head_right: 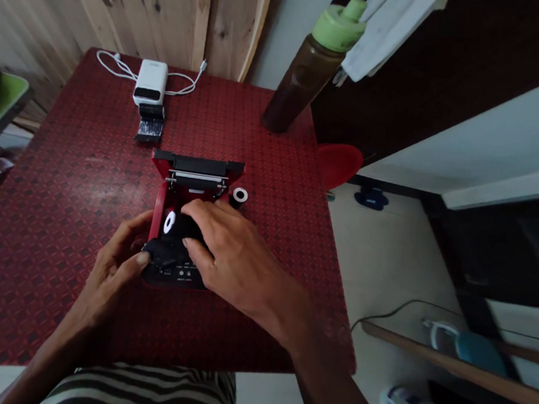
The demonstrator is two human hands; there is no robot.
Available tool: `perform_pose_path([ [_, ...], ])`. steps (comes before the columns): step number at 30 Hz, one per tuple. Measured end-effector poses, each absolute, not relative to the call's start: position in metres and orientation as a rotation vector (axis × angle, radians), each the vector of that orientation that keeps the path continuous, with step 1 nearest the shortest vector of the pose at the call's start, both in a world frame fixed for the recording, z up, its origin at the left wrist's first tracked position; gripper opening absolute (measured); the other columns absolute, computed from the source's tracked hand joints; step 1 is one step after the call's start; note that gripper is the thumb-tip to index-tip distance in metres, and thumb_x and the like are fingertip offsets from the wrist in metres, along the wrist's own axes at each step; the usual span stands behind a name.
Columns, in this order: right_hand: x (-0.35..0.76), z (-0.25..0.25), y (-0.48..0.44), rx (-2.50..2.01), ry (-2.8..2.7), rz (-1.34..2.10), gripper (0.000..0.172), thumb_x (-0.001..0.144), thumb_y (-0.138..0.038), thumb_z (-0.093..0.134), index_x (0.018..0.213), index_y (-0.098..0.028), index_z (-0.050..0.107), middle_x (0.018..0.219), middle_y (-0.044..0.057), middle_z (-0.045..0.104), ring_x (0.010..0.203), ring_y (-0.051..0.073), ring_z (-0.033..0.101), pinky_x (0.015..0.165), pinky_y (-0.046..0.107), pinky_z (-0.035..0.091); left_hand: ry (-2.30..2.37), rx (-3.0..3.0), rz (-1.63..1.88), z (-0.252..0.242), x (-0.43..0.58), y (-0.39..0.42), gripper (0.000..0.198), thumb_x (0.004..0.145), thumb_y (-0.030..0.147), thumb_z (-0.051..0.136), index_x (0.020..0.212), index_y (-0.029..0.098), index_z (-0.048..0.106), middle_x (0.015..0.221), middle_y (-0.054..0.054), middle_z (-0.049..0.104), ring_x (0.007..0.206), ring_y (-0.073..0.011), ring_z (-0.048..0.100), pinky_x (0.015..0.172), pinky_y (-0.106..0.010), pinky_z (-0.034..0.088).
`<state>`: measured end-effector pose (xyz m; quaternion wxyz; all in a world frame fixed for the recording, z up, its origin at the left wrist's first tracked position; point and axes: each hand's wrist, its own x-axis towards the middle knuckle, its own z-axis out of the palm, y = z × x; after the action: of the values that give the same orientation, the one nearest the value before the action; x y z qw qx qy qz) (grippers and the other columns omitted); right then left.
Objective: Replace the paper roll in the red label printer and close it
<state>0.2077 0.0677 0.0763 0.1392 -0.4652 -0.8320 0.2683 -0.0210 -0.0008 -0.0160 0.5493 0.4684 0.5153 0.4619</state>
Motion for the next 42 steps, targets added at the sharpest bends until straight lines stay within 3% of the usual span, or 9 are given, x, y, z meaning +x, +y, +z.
perform_pose_path([
  [6, 0.182, 0.069, 0.076, -1.535, -2.702, 0.449, 0.035, 0.1, 0.006, 0.056, 0.116, -0.019, 0.074, 0.115, 0.014, 0.083, 0.113, 0.03, 0.078, 0.1, 0.044, 0.063, 1.245, 1.108, 1.048, -0.018, -0.025, -0.002, 0.067, 0.106, 0.063, 0.078, 0.164, 0.031, 0.065, 0.154, -0.014, 0.071, 0.139, -0.038, 0.069, 0.122, -0.063, 0.054],
  [14, 0.171, 0.064, 0.086, -1.669, -2.757, 0.405, 0.038, 0.101, 0.005, 0.062, 0.129, -0.017, 0.077, 0.121, 0.015, 0.087, 0.116, 0.031, 0.081, 0.097, 0.041, 0.062, 1.256, 1.103, 1.033, -0.017, -0.024, -0.002, 0.07, 0.106, 0.064, 0.077, 0.166, 0.03, 0.064, 0.156, -0.015, 0.07, 0.142, -0.0404, 0.066, 0.12, -0.064, 0.053],
  [22, 0.157, 0.056, 0.1, -1.811, -2.782, 0.454, 0.03, 0.108, -0.003, 0.062, 0.126, -0.015, 0.082, 0.129, 0.019, 0.088, 0.122, 0.036, 0.083, 0.1, 0.046, 0.065, 1.271, 1.103, 1.03, -0.019, -0.025, -0.003, 0.068, 0.106, 0.061, 0.077, 0.165, 0.032, 0.064, 0.157, -0.013, 0.07, 0.141, -0.04, 0.067, 0.119, -0.062, 0.054],
  [33, 0.209, 0.06, 0.081, -1.071, -2.607, 0.603, 0.048, 0.103, 0.007, 0.061, 0.124, -0.026, 0.089, 0.131, 0.003, 0.091, 0.121, 0.021, 0.086, 0.113, 0.04, 0.069, 1.274, 1.108, 1.045, -0.017, -0.025, -0.003, 0.066, 0.106, 0.06, 0.079, 0.163, 0.031, 0.066, 0.157, -0.012, 0.07, 0.139, -0.0385, 0.068, 0.12, -0.06, 0.053],
  [38, 0.216, 0.06, 0.084, -0.989, -2.598, 0.637, 0.042, 0.101, 0.006, 0.067, 0.117, -0.026, 0.09, 0.124, 0.003, 0.092, 0.115, 0.021, 0.086, 0.11, 0.041, 0.07, 1.242, 1.103, 1.074, -0.017, -0.022, -0.001, 0.063, 0.107, 0.059, 0.079, 0.162, 0.031, 0.066, 0.156, -0.011, 0.071, 0.141, -0.0362, 0.069, 0.122, -0.056, 0.053],
  [42, 0.213, 0.053, 0.087, -0.947, -2.604, 0.667, 0.03, 0.103, 0.003, 0.071, 0.103, -0.022, 0.088, 0.113, 0.004, 0.091, 0.102, 0.02, 0.085, 0.095, 0.036, 0.07, 1.23, 1.09, 1.075, -0.016, -0.023, -0.002, 0.064, 0.107, 0.059, 0.08, 0.162, 0.03, 0.067, 0.156, -0.011, 0.072, 0.142, -0.0367, 0.07, 0.121, -0.056, 0.055],
])
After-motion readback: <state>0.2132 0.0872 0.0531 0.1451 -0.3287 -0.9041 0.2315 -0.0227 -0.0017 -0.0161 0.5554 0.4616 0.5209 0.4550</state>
